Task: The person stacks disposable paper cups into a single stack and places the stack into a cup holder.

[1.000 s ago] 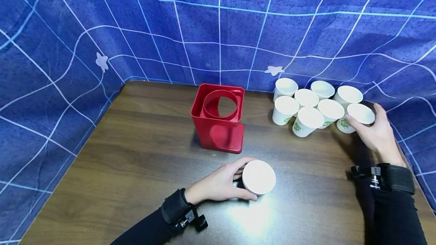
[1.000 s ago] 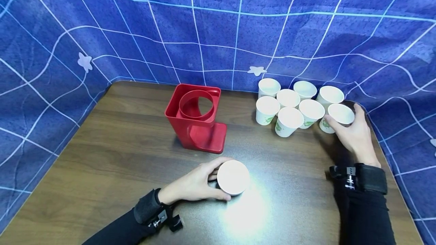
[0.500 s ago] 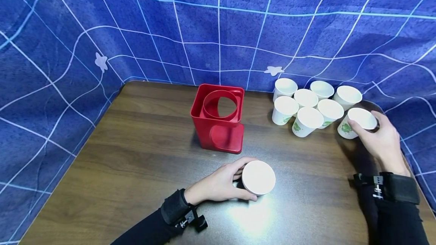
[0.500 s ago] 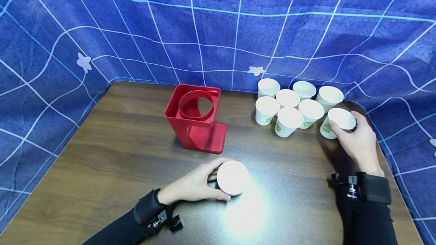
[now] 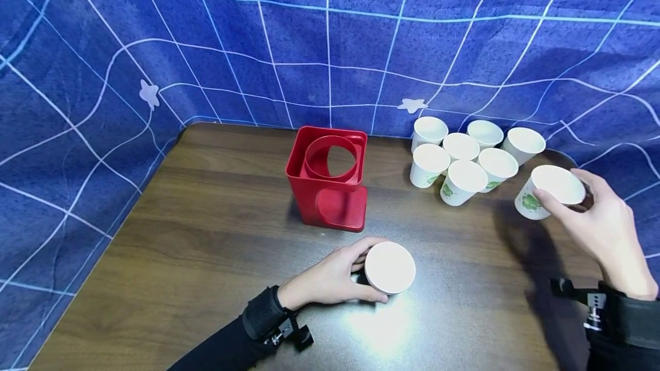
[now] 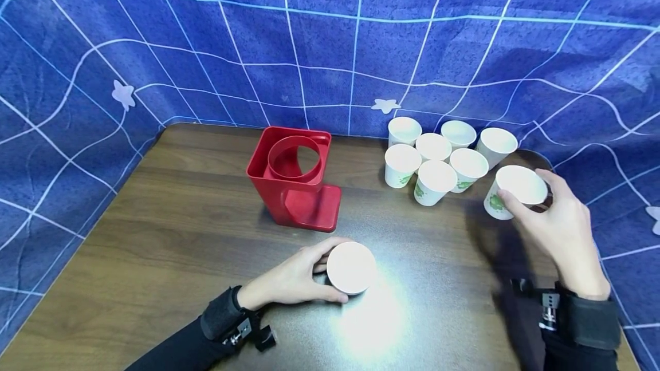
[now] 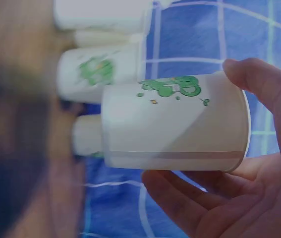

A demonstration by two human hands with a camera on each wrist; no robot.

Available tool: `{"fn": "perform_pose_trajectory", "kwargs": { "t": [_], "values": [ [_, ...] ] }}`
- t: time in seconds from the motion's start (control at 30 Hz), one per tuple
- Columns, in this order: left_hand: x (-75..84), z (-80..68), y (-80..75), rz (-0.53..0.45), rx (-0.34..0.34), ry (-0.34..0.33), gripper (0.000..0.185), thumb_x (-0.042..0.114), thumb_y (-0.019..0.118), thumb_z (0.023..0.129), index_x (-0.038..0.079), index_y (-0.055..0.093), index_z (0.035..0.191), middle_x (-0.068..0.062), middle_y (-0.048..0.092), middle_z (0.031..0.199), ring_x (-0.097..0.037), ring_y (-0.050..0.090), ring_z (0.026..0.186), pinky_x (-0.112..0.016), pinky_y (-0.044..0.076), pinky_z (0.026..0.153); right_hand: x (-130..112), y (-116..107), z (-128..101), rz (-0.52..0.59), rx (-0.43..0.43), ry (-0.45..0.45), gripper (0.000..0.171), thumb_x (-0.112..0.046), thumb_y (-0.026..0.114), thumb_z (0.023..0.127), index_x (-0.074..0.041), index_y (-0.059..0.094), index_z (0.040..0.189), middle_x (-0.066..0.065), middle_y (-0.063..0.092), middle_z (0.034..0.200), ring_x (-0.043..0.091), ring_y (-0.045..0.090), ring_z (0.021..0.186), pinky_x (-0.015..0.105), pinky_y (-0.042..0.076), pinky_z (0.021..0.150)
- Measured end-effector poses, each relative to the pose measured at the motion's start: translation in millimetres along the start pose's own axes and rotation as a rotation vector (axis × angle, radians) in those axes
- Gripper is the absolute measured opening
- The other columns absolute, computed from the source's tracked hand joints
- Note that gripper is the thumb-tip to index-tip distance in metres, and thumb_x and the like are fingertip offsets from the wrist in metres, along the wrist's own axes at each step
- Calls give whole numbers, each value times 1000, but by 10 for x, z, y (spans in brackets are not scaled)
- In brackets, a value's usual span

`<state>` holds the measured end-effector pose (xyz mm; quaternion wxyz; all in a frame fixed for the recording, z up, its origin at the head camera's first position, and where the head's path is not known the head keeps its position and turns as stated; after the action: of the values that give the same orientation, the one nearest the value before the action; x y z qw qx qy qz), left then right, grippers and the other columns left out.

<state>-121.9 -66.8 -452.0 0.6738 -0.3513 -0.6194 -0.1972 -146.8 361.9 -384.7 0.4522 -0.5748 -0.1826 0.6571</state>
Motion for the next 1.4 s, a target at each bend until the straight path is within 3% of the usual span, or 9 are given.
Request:
{"fn": "perform_pose_trajectory", "kwargs": {
  "t": [0.17,0.27,0.4,0.57,0.63,0.8,0.87,1.2,1.4],
  "values": [
    [-9,1,0,4,0,5,82,16,91,79,29,46,146,7,56,144,-6,57,131,-25,47,112,-259,-103,-112,-27,13,-43,72,-33,87,81,-4,58,140,-15,63,90,-23,42,69,9,34,58],
    [-8,-1,2,0,-3,4,82,17,91,79,29,46,147,6,56,144,-6,57,131,-25,47,112,-411,-131,-197,-14,33,-86,70,-29,90,78,-8,60,138,-39,46,84,-22,43,70,6,34,60],
    [-6,-2,3,-8,-4,2,82,17,91,79,29,46,146,7,56,145,-6,57,132,-25,47,112,-612,-110,-316,36,48,-168,71,-20,92,74,-10,62,137,-45,46,93,-23,45,76,0,33,66],
    [-10,-3,5,3,1,18,83,16,91,79,27,46,147,5,56,145,-7,57,132,-26,47,113,-837,-32,-439,118,-9,-282,72,-10,93,71,-12,63,137,-36,53,108,-19,51,87,-3,36,75],
    [-12,-6,1,12,2,27,83,17,91,79,25,45,148,4,56,146,-7,57,132,-26,47,112,-920,7,-488,150,-37,-319,74,-7,93,70,-11,63,137,-21,63,114,-19,53,90,-4,38,78],
    [-10,-12,-9,18,0,39,83,18,91,80,24,45,148,3,56,146,-8,57,133,-25,47,111,-1121,106,-625,211,-96,-418,80,0,93,68,-14,61,141,-12,66,120,-15,57,97,-3,43,84],
    [-14,-10,-7,10,0,41,83,17,91,80,24,45,148,3,56,145,-8,57,133,-25,48,111,-1199,138,-678,228,-129,-453,83,1,93,67,-15,61,141,-22,61,120,-10,59,99,-2,45,86],
    [-18,18,12,-26,4,34,82,13,91,79,26,46,147,5,57,144,-8,59,131,-24,48,111,-1453,277,-893,361,-251,-586,92,-1,98,58,-10,59,141,4,69,125,-3,63,106,6,51,90],
    [-26,14,17,10,8,53,81,16,91,80,25,46,147,3,59,141,-8,61,128,-24,49,109,-1528,381,-994,394,-327,-643,89,-15,99,62,-11,58,141,4,70,123,1,64,105,7,52,90]
  ]
}}
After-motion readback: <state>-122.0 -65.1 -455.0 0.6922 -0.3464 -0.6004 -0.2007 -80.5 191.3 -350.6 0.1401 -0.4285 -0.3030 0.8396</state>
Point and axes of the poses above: each hand's wrist, its own z-axis towards the middle knuckle, its own y-axis out of the palm, x = y × z, the point moved 1 cm from there along z, towards the middle knuckle
